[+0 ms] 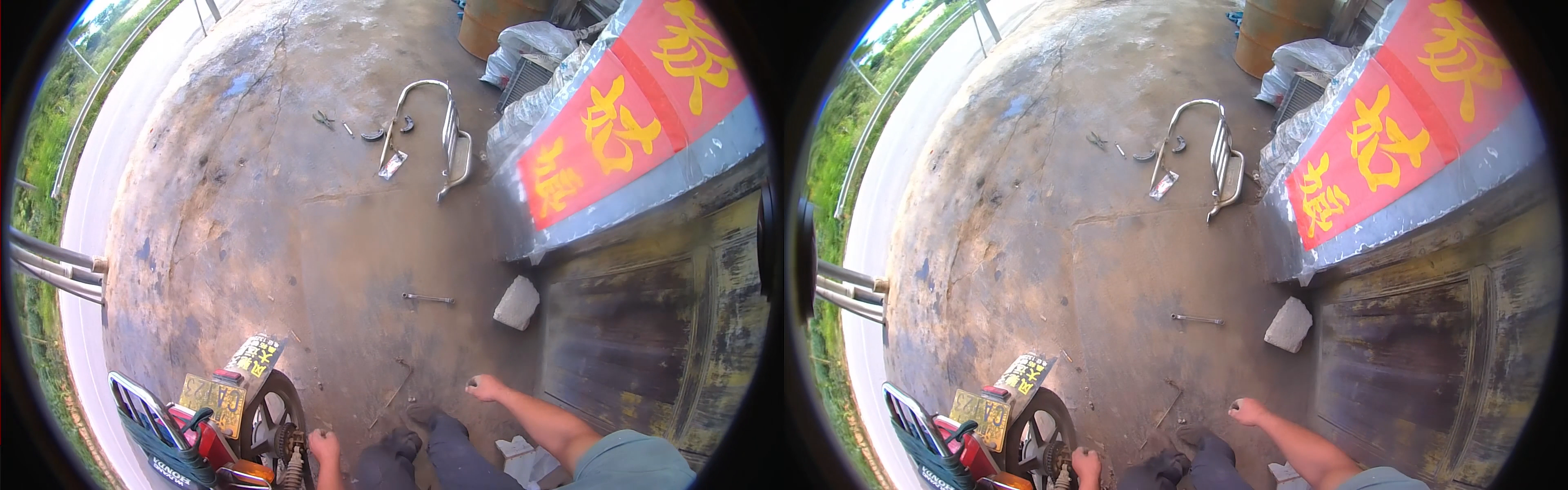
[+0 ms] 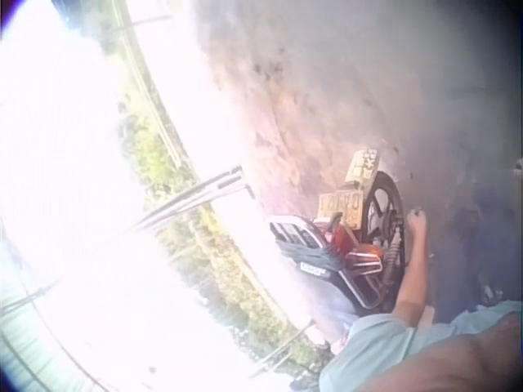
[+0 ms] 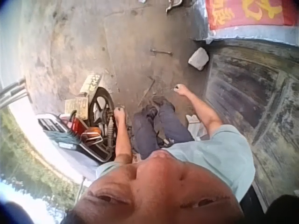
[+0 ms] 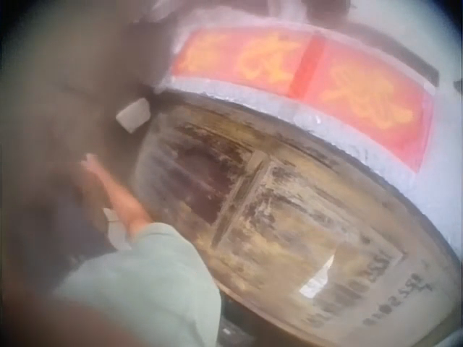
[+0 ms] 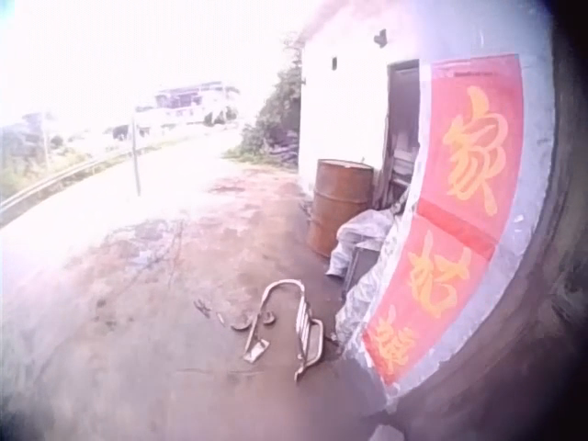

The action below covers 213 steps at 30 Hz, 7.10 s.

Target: The person removes a connector from the motorcycle chain, handles the links by hand, and uses pliers to reattach a link to the chain.

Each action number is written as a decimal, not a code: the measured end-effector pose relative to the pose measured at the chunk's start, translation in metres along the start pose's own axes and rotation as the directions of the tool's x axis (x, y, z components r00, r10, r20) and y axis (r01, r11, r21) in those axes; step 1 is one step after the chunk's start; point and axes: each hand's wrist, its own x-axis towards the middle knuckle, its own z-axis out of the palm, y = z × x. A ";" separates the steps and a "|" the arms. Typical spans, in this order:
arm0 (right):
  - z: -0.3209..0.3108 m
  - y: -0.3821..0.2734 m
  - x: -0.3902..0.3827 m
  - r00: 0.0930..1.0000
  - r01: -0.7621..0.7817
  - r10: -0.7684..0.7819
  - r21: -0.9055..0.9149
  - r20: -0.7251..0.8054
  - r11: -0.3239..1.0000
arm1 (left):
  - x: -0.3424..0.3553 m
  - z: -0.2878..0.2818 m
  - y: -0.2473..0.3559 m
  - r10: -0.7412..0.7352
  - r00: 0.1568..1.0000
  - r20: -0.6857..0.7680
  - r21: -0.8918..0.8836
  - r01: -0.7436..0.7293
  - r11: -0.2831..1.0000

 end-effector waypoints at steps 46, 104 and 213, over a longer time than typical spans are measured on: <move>-0.706 -0.688 1.116 0.859 0.155 -0.496 -0.858 -0.128 0.490 | 0.150 0.092 0.620 -0.650 -0.124 0.749 0.189 0.982 0.031; 0.305 -0.186 -0.033 0.382 -0.676 0.230 0.101 0.895 0.730 | -0.286 0.130 -0.124 -0.953 0.253 -0.165 -0.955 0.200 0.218; 0.599 -0.198 0.103 0.386 0.202 -0.437 0.388 0.812 0.899 | -0.064 0.168 -0.424 -0.155 0.766 -0.624 -0.155 0.073 0.985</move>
